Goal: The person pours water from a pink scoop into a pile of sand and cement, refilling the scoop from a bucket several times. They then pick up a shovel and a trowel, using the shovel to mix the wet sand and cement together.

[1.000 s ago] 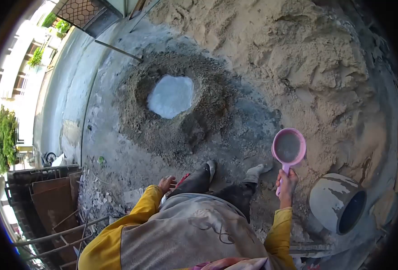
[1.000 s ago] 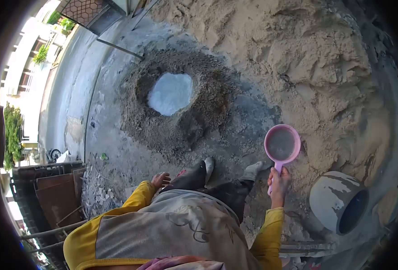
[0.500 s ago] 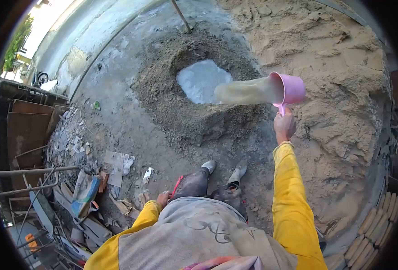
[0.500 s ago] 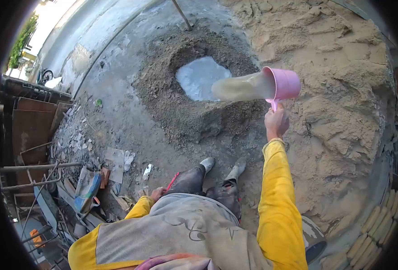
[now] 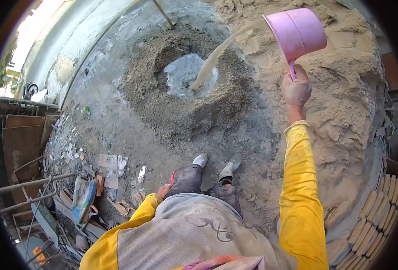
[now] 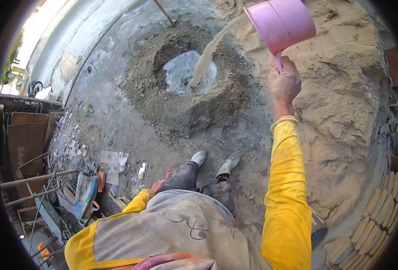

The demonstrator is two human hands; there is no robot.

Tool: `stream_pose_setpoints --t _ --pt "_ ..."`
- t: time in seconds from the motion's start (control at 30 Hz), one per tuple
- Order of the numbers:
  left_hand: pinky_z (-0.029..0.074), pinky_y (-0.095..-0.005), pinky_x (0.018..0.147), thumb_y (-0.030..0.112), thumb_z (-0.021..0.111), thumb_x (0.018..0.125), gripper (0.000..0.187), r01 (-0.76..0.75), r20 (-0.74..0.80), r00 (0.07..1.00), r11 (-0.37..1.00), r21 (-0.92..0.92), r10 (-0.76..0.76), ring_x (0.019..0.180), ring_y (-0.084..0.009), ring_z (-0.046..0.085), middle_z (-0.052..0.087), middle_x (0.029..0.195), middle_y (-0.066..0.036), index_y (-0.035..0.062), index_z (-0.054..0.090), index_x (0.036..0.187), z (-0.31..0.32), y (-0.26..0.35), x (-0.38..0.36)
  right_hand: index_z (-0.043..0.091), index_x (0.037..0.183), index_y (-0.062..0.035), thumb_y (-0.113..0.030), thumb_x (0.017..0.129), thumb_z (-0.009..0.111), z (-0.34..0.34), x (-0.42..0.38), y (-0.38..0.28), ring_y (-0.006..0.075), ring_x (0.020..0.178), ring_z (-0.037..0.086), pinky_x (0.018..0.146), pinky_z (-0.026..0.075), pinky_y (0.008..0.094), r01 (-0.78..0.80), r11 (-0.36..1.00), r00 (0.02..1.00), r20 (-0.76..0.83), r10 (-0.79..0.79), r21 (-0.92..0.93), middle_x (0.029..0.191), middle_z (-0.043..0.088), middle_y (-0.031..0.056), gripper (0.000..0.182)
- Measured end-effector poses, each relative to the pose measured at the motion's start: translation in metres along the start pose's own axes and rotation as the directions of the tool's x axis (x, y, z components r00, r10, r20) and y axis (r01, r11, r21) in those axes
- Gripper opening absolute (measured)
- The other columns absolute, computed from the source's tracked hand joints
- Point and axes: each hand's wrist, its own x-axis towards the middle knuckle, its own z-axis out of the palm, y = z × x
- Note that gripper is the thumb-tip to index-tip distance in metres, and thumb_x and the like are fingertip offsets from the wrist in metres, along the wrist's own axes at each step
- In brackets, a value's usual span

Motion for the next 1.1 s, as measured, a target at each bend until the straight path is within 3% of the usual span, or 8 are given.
stream_pose_setpoints --t 0.13,0.33,0.5,0.6,0.77,0.87,0.93,1.1 --pt "0.046 -0.0479 0.079 0.034 0.048 0.086 0.03 -0.088 0.068 0.994 0.996 0.007 0.088 0.094 -0.043 0.057 0.059 0.098 -0.023 0.008 0.053 0.101 -0.007 0.004 0.018 0.057 0.079 -0.0047 -0.009 0.077 0.066 -0.032 -0.099 0.087 0.0205 0.06 0.06 0.056 0.047 0.036 -0.336 0.9 0.932 0.235 0.276 0.277 0.064 0.057 0.0084 0.011" --pt "0.047 -0.0482 0.079 0.034 0.048 0.087 0.038 -0.295 0.123 0.954 0.924 0.245 0.272 0.094 -0.0418 0.057 0.06 0.1 -0.023 0.0077 0.053 0.113 -0.022 0.019 0.088 0.056 0.08 -0.0033 -0.012 0.083 0.064 -0.172 -0.308 0.224 0.01 0.044 0.051 0.038 0.04 0.0246 -0.904 -0.046 0.202 0.519 0.83 0.425 0.063 0.056 0.0033 0.012" --pt "0.047 -0.0501 0.077 0.033 0.047 0.089 0.032 -0.231 0.289 0.955 0.778 0.585 0.067 0.091 -0.0393 0.06 0.063 0.093 -0.021 0.011 0.056 0.111 -0.025 0.083 0.195 0.053 0.084 -0.0058 -0.015 0.088 0.057 -0.322 -0.422 0.263 0.0103 0.044 0.049 0.038 0.039 0.0246 -0.806 -0.067 -0.002 0.11 0.994 0.588 0.065 0.055 0.0024 0.011" --pt "0.048 -0.0495 0.074 0.03 0.047 0.09 0.027 -0.629 0.438 0.773 0.65 0.427 0.46 0.088 -0.0391 0.06 0.064 0.092 -0.019 0.0107 0.059 0.105 -0.045 0.167 0.233 0.053 0.085 -0.0057 -0.014 0.087 0.057 -0.383 -0.455 0.283 0.0111 0.045 0.05 0.038 0.039 0.025 -0.649 0.058 -0.108 -0.167 0.98 0.759 0.066 0.055 0.0022 0.009" --pt "0.049 -0.0387 0.065 0.031 0.051 0.089 0.024 -0.749 0.545 0.661 0.496 0.439 0.516 0.075 -0.0269 0.063 0.063 0.083 -0.014 0.0114 0.064 0.093 -0.004 0.324 0.314 0.055 0.087 -0.0048 -0.012 0.084 0.06 -0.466 -0.467 0.329 0.0138 0.047 0.052 0.04 0.041 0.0261 -0.594 0.148 -0.256 -0.36 0.897 0.791 0.067 0.055 0.0048 0.009" --pt "0.047 -0.0343 0.064 0.031 0.053 0.088 0.024 -0.601 0.541 0.726 0.774 0.199 0.424 0.07 -0.0186 0.059 0.062 0.078 -0.008 0.0107 0.066 0.092 0.021 0.408 0.318 0.056 0.087 -0.0047 -0.014 0.083 0.06 -0.511 -0.485 0.368 0.0132 0.049 0.052 0.042 0.042 0.0264 -0.548 0.098 -0.286 -0.295 0.912 0.831 0.068 0.056 0.004 0.011" --pt "0.045 -0.0292 0.061 0.031 0.052 0.088 0.028 -0.093 0.562 0.824 0.996 -0.002 0.078 0.066 -0.0124 0.053 0.06 0.077 -0.001 0.0071 0.065 0.094 0.033 0.455 0.312 0.056 0.089 -0.0058 -0.017 0.084 0.061 -0.532 -0.494 0.39 0.0124 0.051 0.052 0.043 0.042 0.0259 -0.534 0.058 -0.345 -0.28 0.896 0.844 0.07 0.057 0.003 0.013" --pt "0.043 -0.0242 0.059 0.032 0.052 0.088 0.03 -0.151 0.602 0.786 0.988 -0.039 0.144 0.065 -0.0088 0.052 0.061 0.08 0.0 0.006 0.064 0.095 0.037 0.466 0.341 0.057 0.08 -0.0047 -0.012 0.084 0.062 -0.54 -0.515 0.425 0.0132 0.05 0.051 0.044 0.042 0.026 -0.577 -0.168 -0.42 -0.114 0.9 0.799 0.063 0.054 0.0044 0.01"
